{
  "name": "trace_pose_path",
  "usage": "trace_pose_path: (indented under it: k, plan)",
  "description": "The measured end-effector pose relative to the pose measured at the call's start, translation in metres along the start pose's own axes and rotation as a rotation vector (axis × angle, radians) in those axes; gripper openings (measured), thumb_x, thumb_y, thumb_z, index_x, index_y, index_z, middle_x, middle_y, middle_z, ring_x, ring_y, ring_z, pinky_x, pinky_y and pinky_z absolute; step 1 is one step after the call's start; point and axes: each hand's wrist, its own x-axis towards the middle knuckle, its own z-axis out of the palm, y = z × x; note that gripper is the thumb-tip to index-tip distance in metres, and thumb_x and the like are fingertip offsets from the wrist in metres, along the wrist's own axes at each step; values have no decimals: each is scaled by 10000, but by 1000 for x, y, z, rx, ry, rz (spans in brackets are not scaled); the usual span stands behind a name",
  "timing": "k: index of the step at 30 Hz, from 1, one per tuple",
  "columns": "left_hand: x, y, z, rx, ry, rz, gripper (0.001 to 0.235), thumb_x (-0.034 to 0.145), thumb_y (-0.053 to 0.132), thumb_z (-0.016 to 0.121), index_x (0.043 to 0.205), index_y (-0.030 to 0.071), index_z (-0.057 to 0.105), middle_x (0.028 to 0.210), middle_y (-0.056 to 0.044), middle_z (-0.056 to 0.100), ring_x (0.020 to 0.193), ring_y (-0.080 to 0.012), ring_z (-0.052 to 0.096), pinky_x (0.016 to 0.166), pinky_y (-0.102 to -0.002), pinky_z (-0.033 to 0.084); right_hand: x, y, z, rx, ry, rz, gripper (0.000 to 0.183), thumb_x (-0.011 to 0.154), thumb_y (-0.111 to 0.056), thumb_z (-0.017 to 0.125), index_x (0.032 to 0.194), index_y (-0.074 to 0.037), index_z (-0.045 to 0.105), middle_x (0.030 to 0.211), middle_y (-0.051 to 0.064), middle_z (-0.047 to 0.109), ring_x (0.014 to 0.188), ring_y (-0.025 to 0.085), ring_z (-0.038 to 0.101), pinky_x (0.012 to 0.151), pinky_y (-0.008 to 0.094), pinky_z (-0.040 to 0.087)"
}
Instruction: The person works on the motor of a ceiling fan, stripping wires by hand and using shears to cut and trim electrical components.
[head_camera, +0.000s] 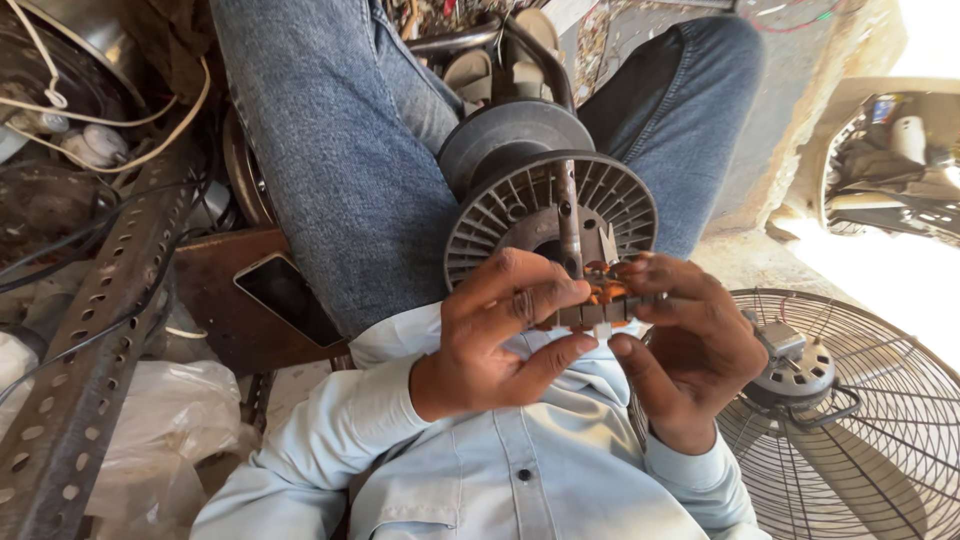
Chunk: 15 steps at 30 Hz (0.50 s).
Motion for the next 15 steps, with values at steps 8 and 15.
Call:
trace_pose_path:
  k: [8,15]
  plan:
    - [2,1,10,136,88,74,628,893,128,855,1423,74,521,990,-56,634,927,-222,663,793,-361,589,-9,19,7,152,100,-23,334,925,-94,814,1046,-53,505,1052,148,680,1097,242,680,1012,417,501]
    - [-1,-1,9,141,50,75,600,932,128,860,1432,104,529,955,7,626,875,-191,624,735,-325,552,-9,14,2,115,82,35,364,905,-129,837,1039,-72,504,1010,135,672,1074,252,678,993,419,510]
